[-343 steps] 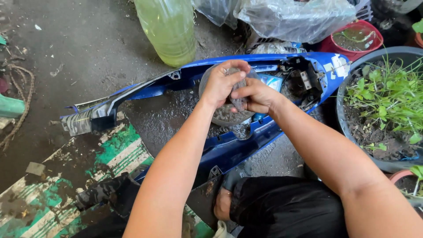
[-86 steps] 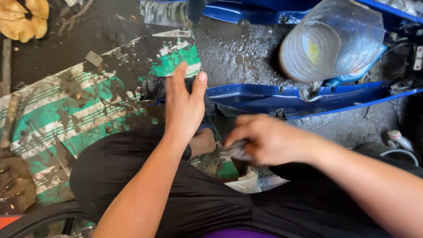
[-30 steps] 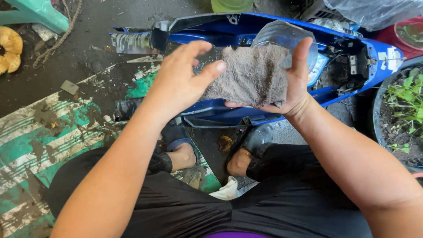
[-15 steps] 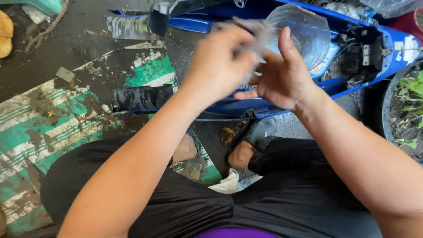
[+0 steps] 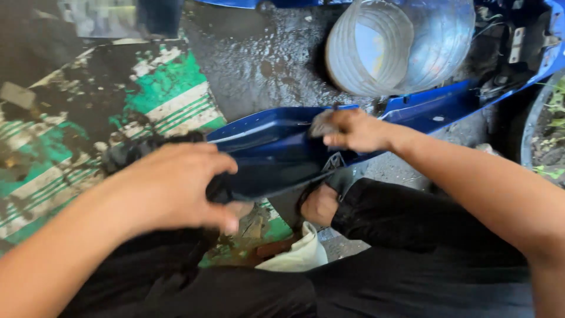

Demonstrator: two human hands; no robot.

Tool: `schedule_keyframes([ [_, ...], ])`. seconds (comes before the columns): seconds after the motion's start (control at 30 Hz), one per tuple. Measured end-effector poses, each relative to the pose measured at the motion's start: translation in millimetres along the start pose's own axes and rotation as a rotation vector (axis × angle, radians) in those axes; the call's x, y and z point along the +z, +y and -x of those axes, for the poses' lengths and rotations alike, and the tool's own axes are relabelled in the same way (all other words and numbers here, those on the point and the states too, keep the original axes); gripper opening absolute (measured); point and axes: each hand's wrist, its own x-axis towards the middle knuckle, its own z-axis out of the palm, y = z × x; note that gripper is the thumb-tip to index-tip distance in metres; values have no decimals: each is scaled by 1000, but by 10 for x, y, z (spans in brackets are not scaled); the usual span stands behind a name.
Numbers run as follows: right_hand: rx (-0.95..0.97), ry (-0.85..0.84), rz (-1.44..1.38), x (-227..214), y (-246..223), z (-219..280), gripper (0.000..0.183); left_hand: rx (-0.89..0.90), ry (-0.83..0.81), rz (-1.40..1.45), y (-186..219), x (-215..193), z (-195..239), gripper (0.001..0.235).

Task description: The person scrubs a blue motorcycle body part with a cloth, repeatedly dipping the cloth into a bucket of water to rinse it. They wipe the surface thoroughly, focusing on edges and crevices.

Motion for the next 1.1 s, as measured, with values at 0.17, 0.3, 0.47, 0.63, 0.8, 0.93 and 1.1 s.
schedule_keyframes([
  [0.17,-467,-23,652,642,387,-195,39,131,-428,-229,118,641,-197,99],
  [0.3,-588,140,635,749,684,-147,57,267,-205,-434,-53,1614,-277,54],
  [0.47,-91,-342,787,-57,629,260,85,290,409,-532,-68,2162,-300,51],
  [0.63,500,-322,747,-401,1279,203,36,263,400,-641,39,2130,-210,58],
  [0.8,427,-227,622,31,1014,-26,55,190,-191,-730,264,1750,-212,64],
  [0.93,246,-195,486,139,872,-51,72,242,-294,-713,178,1780,-171,67],
  [1.1,190,-244,798,57,1369,32,46,320,255,-738,-90,2068,-172,60],
])
